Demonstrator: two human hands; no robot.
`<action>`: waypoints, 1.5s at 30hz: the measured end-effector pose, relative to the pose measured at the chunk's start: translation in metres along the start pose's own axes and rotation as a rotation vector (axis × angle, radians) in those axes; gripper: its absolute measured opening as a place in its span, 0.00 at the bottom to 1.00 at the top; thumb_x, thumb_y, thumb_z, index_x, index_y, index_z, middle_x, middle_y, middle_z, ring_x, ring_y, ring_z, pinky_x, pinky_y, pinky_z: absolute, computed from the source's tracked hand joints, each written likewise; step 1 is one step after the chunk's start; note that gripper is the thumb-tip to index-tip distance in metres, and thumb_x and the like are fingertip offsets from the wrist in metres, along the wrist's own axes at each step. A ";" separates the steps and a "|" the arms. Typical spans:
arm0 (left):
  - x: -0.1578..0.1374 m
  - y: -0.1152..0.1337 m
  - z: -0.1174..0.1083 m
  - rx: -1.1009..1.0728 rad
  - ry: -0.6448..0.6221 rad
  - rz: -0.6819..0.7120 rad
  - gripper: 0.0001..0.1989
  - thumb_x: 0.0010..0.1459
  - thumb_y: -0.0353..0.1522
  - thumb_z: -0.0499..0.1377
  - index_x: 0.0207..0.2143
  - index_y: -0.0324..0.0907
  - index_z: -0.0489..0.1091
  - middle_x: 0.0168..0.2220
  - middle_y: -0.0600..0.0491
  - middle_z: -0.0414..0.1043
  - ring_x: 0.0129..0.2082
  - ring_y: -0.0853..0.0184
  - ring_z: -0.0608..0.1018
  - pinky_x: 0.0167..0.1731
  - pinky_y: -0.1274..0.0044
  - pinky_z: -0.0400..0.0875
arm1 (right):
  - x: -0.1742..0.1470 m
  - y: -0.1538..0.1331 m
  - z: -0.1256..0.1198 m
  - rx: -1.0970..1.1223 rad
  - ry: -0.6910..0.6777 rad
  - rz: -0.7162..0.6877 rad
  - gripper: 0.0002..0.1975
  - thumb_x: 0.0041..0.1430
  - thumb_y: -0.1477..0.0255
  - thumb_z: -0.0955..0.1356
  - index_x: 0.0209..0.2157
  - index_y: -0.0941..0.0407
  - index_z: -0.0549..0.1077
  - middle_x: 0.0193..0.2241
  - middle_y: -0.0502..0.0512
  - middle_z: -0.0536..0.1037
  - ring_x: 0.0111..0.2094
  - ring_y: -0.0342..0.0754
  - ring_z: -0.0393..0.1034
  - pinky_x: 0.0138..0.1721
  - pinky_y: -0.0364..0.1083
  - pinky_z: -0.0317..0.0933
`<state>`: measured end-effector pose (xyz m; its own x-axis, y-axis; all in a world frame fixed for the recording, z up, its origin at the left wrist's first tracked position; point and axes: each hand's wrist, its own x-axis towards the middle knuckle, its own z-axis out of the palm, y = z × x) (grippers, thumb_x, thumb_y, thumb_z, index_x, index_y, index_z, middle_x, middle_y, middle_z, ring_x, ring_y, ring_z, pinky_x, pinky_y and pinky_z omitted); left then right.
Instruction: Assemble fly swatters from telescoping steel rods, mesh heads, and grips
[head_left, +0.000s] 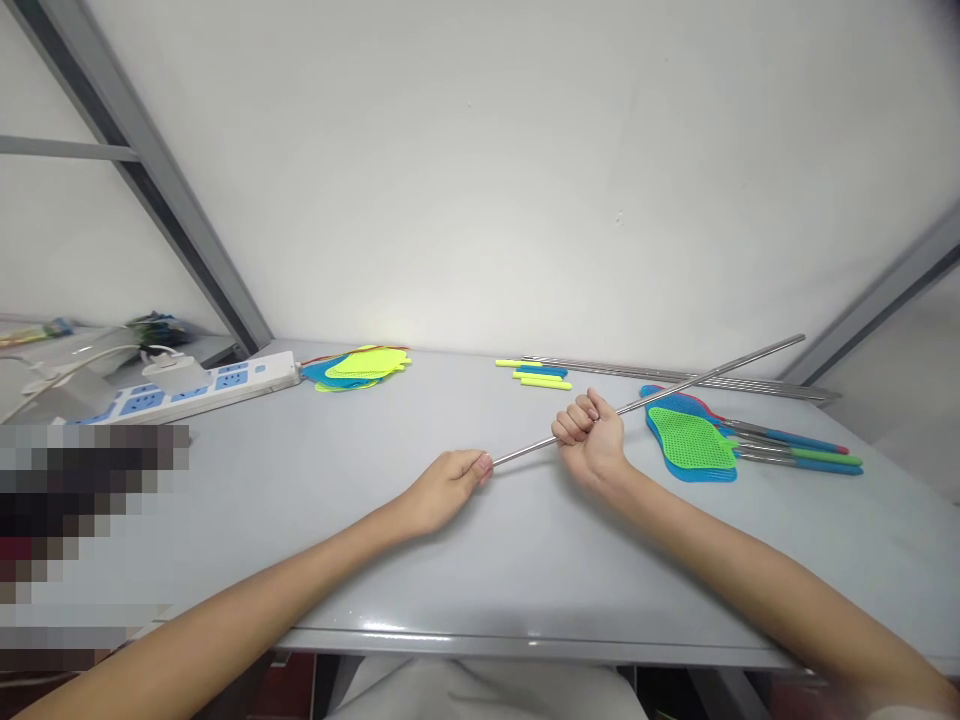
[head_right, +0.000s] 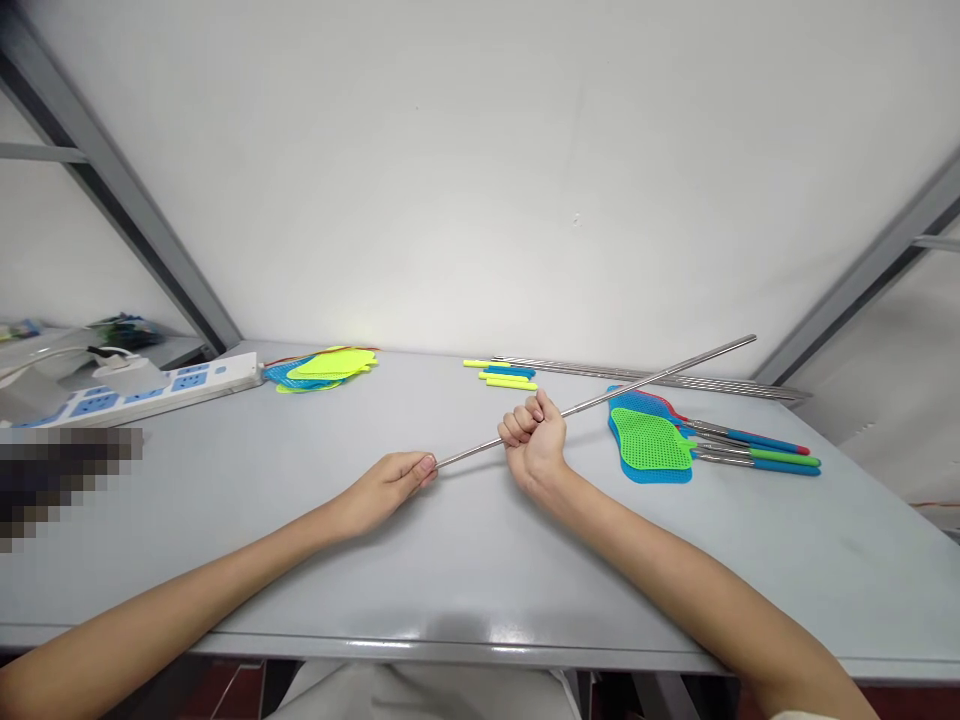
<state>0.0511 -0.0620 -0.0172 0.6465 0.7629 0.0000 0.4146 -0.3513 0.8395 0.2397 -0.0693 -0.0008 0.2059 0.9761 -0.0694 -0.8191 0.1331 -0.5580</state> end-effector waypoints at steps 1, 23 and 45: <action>0.000 -0.001 -0.001 -0.038 -0.013 -0.007 0.18 0.55 0.42 0.41 0.19 0.40 0.52 0.18 0.59 0.48 0.19 0.74 0.54 0.20 0.82 0.50 | -0.001 0.000 0.000 -0.019 -0.008 -0.009 0.18 0.52 0.69 0.58 0.16 0.57 0.43 0.09 0.42 0.40 0.11 0.37 0.34 0.13 0.40 0.33; 0.001 -0.002 -0.005 -0.316 -0.219 -0.049 0.20 0.55 0.42 0.42 0.16 0.40 0.47 0.13 0.62 0.42 0.14 0.77 0.48 0.18 0.81 0.47 | -0.010 0.008 0.001 0.040 -0.063 0.012 0.20 0.52 0.68 0.58 0.15 0.57 0.42 0.08 0.43 0.39 0.11 0.38 0.32 0.14 0.42 0.30; 0.005 -0.009 -0.003 -0.288 -0.293 -0.027 0.20 0.55 0.44 0.41 0.18 0.39 0.51 0.14 0.61 0.45 0.14 0.78 0.49 0.14 0.82 0.43 | -0.009 0.017 0.000 0.054 0.007 0.061 0.18 0.52 0.69 0.57 0.16 0.57 0.42 0.08 0.42 0.40 0.11 0.37 0.34 0.13 0.40 0.32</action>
<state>0.0487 -0.0533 -0.0235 0.8100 0.5686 -0.1436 0.2644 -0.1355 0.9549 0.2242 -0.0763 -0.0095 0.1583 0.9815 -0.1077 -0.8577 0.0826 -0.5075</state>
